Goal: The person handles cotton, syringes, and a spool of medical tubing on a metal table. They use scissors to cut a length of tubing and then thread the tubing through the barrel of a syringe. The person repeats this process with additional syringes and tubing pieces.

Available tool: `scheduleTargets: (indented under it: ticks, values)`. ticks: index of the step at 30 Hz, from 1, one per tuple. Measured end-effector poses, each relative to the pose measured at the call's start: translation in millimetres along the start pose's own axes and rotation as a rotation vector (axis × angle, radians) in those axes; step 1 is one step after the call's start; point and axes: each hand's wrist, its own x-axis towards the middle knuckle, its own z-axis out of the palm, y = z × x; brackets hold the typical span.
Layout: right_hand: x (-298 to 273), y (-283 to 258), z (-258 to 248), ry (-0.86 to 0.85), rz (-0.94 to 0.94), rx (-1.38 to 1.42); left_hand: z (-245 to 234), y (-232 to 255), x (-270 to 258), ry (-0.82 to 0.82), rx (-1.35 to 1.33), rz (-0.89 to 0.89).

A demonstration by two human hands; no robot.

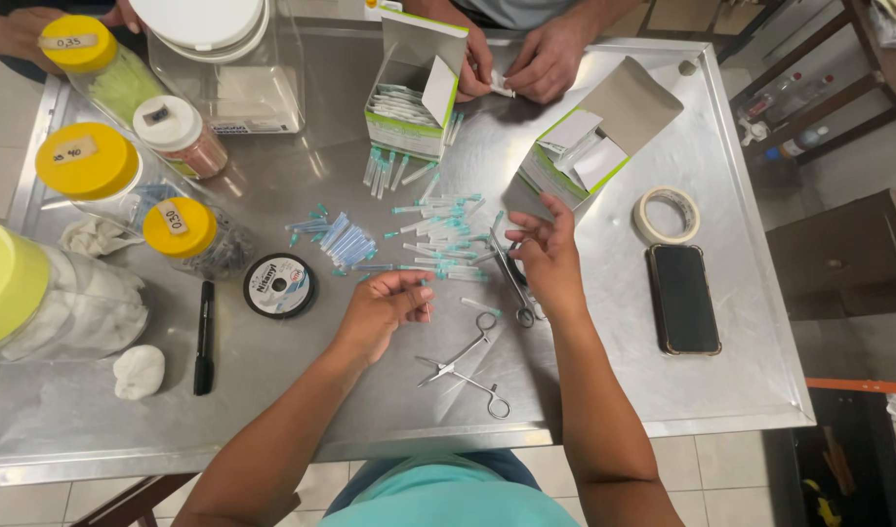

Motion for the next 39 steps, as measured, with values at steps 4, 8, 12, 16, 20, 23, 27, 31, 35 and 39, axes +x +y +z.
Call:
scheduleTargets:
  ticks: [4,8,12,16,20,23,27,31,35,39]
  values:
    - [-14,-6,0,0.036,-0.272,-0.576,5,11,-5,0.026,0.024,0.036]
    - [-14,-7,6,0.137,-0.486,-0.657,1,16,1,0.031,0.044,0.072]
    - [-27,-1,14,-0.036,-0.508,-0.567,3,9,-4,0.038,0.067,0.112]
    - [-46,-14,38,-0.328,-0.175,-0.394,5,4,-6,-0.004,0.087,0.108]
    - [-45,-7,42,-0.38,-0.107,-0.342,12,5,-14,-0.027,0.094,0.102]
    - [-39,1,41,-0.325,-0.131,-0.302,11,8,-14,-0.06,0.11,0.118]
    - [-37,5,41,-0.332,-0.229,-0.326,10,0,-15,-0.071,0.085,0.091]
    - [-32,0,44,-0.336,-0.283,-0.353,7,-2,-6,-0.07,0.055,0.052]
    - [-35,0,45,-0.342,-0.291,-0.39,10,0,-9,-0.044,0.024,0.007]
    - [-41,-4,45,-0.355,-0.3,-0.398,8,4,-12,-0.053,0.049,-0.007]
